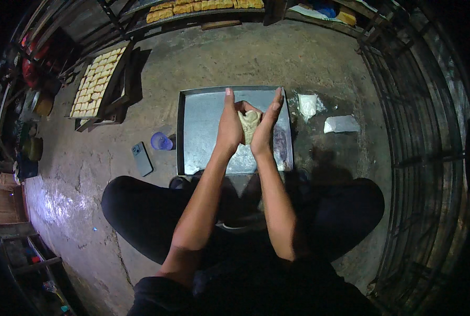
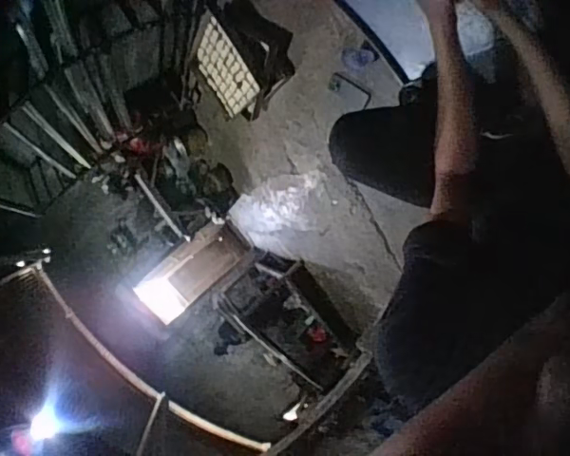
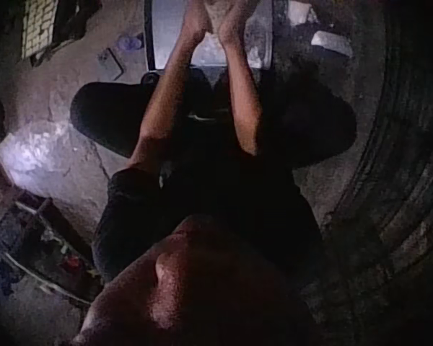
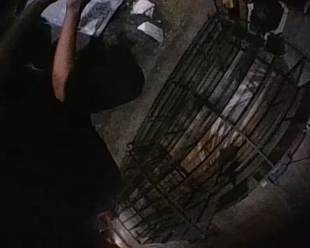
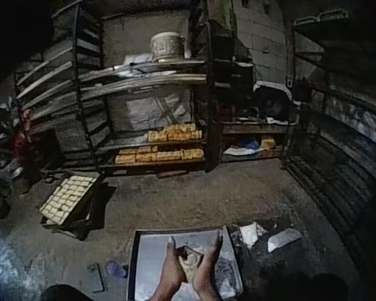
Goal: The person kneads and shapes a piece of dough by hand over a metal tray containing flour.
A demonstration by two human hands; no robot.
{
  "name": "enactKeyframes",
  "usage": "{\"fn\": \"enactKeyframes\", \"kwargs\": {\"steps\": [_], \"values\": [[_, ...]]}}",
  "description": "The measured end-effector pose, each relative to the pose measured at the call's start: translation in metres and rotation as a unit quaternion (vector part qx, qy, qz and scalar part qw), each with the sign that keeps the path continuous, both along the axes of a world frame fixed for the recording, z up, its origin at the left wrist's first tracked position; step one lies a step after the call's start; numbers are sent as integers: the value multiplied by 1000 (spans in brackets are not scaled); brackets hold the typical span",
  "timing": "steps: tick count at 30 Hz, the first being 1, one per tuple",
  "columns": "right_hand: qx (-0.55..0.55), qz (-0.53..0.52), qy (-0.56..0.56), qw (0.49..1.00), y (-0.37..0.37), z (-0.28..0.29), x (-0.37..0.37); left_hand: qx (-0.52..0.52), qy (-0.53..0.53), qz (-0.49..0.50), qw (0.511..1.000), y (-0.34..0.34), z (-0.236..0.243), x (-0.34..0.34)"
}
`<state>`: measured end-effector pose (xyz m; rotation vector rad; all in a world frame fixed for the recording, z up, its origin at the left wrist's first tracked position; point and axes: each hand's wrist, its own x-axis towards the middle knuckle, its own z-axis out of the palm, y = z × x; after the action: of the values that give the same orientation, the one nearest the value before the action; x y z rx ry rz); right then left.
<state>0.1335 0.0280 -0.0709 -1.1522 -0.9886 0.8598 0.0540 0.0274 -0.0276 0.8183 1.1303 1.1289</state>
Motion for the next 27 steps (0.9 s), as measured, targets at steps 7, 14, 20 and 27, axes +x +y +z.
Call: {"fn": "enactKeyframes", "kwargs": {"steps": [7,14,20,27], "values": [[-28,5,11,1000,-14,0,-10,26,81,77,993,8,-27,-12],[88,131,-4,987,-32,17,-21,-66,-204,133,968,12,-40,-25],[143,29,-77,986,-26,1,-16,-52,-127,142,980,6,-68,-11],[20,-12,-32,999,-21,24,15,-119,-204,41,971,-3,-71,13]]}}
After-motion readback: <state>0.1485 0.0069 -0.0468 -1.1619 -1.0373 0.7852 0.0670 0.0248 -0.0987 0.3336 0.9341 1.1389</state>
